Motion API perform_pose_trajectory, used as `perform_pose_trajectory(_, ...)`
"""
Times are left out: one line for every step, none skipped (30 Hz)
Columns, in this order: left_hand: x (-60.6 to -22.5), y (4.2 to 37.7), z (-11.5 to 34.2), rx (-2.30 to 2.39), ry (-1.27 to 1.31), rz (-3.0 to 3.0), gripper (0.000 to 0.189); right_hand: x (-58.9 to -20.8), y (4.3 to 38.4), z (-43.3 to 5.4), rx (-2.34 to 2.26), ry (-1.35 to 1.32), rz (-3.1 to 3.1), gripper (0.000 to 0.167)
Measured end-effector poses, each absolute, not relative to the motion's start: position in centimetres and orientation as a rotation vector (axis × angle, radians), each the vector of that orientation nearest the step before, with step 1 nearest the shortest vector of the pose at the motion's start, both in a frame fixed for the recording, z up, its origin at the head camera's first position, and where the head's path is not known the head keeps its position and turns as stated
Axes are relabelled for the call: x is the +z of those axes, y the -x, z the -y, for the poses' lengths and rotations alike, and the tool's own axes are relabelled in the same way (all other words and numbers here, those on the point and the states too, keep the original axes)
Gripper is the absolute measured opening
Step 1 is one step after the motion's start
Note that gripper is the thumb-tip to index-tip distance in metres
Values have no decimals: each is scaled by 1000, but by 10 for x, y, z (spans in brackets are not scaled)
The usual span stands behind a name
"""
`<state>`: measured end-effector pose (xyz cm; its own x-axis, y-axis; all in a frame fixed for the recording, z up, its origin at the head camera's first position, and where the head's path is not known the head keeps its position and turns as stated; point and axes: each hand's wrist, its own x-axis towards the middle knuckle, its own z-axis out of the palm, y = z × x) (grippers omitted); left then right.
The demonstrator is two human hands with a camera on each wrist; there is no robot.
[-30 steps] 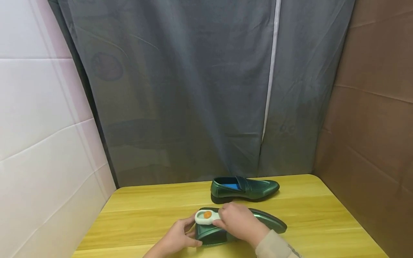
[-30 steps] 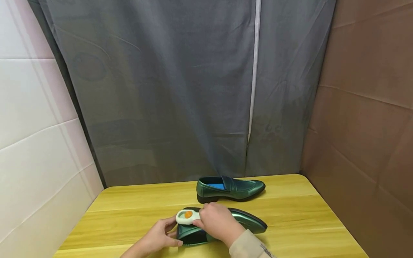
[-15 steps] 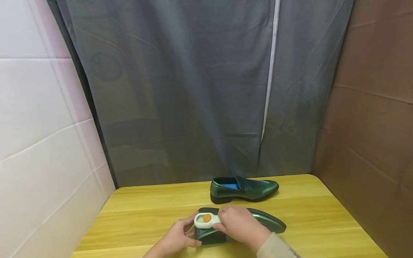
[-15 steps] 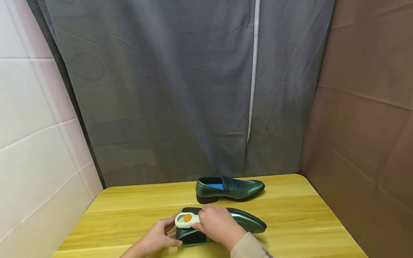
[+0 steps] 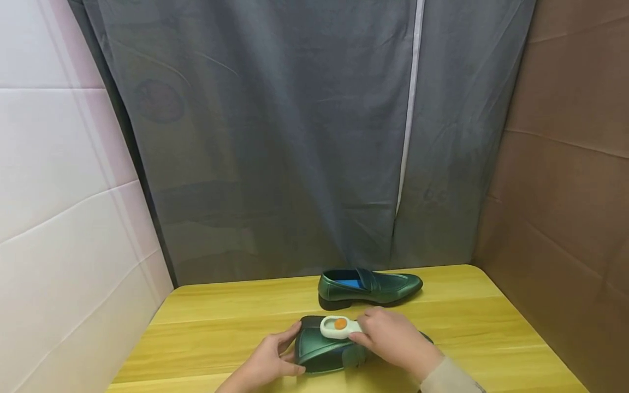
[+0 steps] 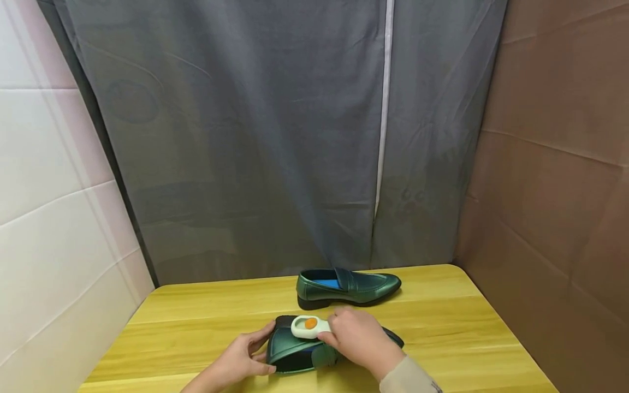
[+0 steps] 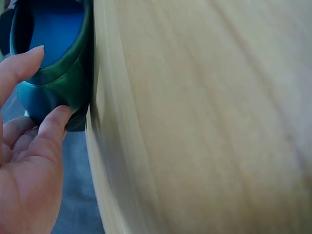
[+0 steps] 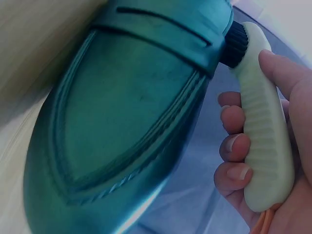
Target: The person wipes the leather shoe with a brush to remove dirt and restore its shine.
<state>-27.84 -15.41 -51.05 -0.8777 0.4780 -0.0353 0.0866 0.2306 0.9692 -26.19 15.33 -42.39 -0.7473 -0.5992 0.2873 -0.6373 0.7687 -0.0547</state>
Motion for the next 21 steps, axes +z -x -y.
perform_pose_trajectory(-511, 279, 154, 1691, -525, -2180, 98, -424, 262, -157, 221, -963, 2702, 35)
perform_pose_trajectory(-511, 279, 154, 1692, -524, -2178, 98, -424, 262, -161, 223, -957, 2699, 35)
perform_pose_trajectory(-511, 279, 154, 1693, -524, -2176, 98, -425, 262, -164, 220, -952, 2693, 35)
perform_pose_trajectory(-511, 280, 154, 1694, -524, -2175, 98, -425, 262, -167, 219, -948, 2687, 35)
perform_pose_trajectory(-512, 280, 153, 1696, -524, -2174, 98, -425, 262, -170, 213, -943, 2683, 35)
perform_pose_trajectory(-512, 280, 153, 1697, -525, -2173, 98, -425, 262, -172, 210, -936, 2682, 35)
perform_pose_trajectory(-512, 280, 153, 1698, -525, -2174, 98, -425, 261, -174, 210, -928, 2684, 35)
perform_pose_trajectory(-512, 280, 153, 1700, -526, -2172, 98, -425, 261, -176, 208, -919, 2691, 35)
perform_pose_trajectory(-512, 280, 153, 1700, -527, -2172, 98, -425, 261, -178, 209, -907, 2700, 35)
perform_pose_trajectory(-512, 280, 153, 1700, -528, -2173, 98, -424, 261, -180, 214, -893, 2714, 35)
perform_pose_trajectory(-512, 280, 153, 1701, -527, -2172, 98, -424, 261, -182, 222, -878, 2731, 35)
perform_pose_trajectory(-511, 280, 153, 1702, -526, -2170, 97, -423, 260, -185, 231, -863, 2745, 35)
perform_pose_trajectory(-511, 280, 153, 1703, -524, -2168, 97, -422, 260, -187, 240, -849, 2756, 35)
perform_pose_trajectory(-511, 280, 153, 1704, -522, -2167, 97, -422, 260, -190, 245, -834, 2767, 34)
perform_pose_trajectory(-511, 280, 153, 1704, -521, -2167, 96, -421, 259, -193, 250, -822, 2772, 34)
perform_pose_trajectory(-510, 280, 153, 1703, -519, -2169, 96, -421, 259, -196, 259, -812, 2775, 33)
perform_pose_trajectory(-510, 280, 153, 1699, -516, -2173, 96, -421, 259, -200, 267, -804, 2774, 32)
perform_pose_trajectory(-509, 280, 153, 1696, -514, -2175, 96, -421, 258, -204, 268, -796, 2764, 32)
perform_pose_trajectory(-509, 280, 153, 1690, -513, -2180, 95, -422, 257, -208, 270, -789, 2751, 31)
perform_pose_trajectory(-508, 281, 153, 1685, -512, -2185, 95, -422, 256, -212, 276, -781, 2739, 30)
perform_pose_trajectory(-508, 281, 153, 1680, -511, -2191, 95, -423, 255, -216, 283, -775, 2724, 29)
